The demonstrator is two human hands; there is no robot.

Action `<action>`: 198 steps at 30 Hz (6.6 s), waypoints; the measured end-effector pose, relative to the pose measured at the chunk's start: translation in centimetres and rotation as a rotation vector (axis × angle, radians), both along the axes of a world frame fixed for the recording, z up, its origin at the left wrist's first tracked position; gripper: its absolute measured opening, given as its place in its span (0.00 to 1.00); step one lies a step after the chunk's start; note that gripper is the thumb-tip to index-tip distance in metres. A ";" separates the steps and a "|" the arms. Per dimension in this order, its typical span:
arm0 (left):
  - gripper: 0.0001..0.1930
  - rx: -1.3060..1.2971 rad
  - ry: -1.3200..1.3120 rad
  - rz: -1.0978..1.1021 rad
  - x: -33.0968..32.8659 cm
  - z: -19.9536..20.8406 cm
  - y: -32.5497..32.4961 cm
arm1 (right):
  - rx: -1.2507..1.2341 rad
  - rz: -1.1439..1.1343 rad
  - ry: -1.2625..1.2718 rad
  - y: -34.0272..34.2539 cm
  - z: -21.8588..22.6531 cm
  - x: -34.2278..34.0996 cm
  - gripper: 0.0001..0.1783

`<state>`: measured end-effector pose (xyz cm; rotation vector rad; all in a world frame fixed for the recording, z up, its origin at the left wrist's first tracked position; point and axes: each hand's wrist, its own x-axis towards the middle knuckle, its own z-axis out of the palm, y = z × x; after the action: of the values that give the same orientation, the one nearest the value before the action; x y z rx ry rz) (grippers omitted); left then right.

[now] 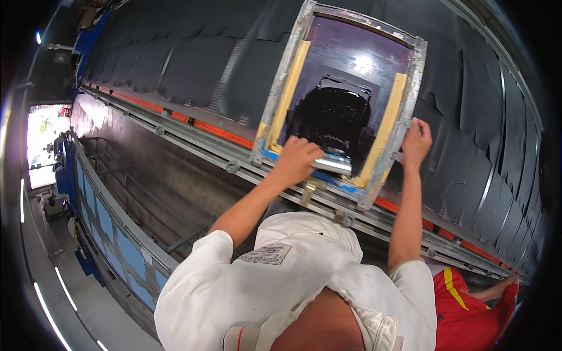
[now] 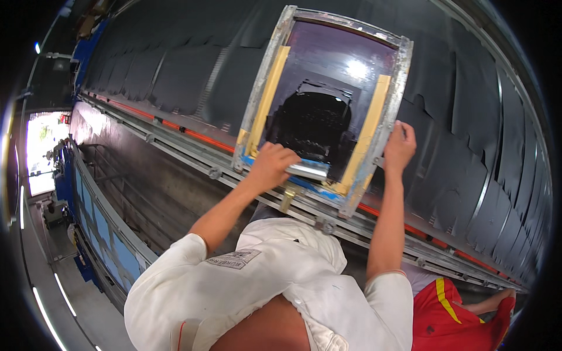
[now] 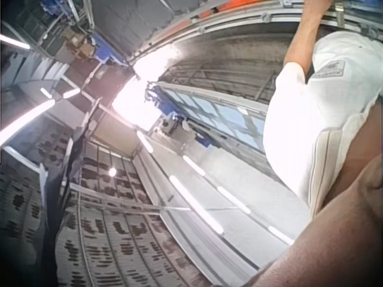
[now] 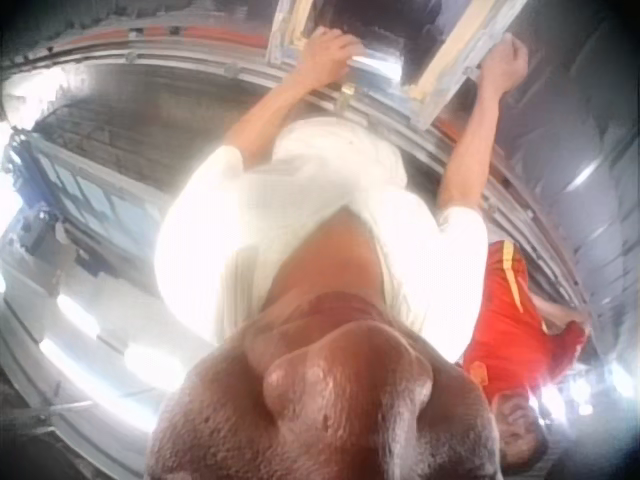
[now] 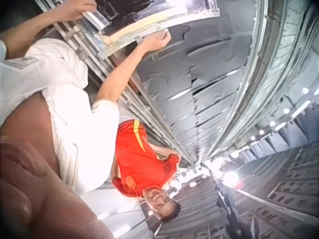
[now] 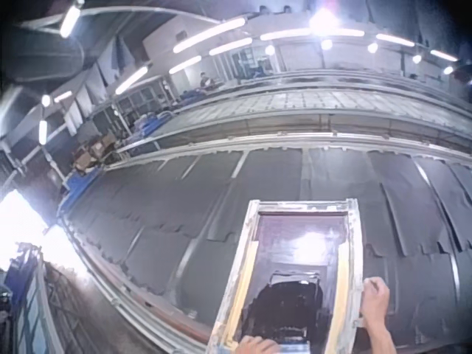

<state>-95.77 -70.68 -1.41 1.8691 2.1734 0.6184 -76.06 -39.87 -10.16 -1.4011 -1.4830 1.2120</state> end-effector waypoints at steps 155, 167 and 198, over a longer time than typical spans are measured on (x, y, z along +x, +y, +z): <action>0.16 -0.415 0.117 -0.175 -31.4 0.2 -2.4 | -0.166 0.159 0.302 -13.0 2.1 -27.4 0.12; 0.17 -0.340 0.049 -0.126 -31.1 -0.4 -4.0 | -0.169 0.087 0.242 -14.2 1.3 -28.6 0.28; 0.12 -0.043 -0.010 -0.131 -38.1 -1.6 1.4 | 0.709 0.434 -0.671 -10.4 6.8 -31.2 0.21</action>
<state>-133.91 -69.23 -3.03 1.9619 2.0220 0.5498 -107.23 -50.23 -3.39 -1.0381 -2.4604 0.3151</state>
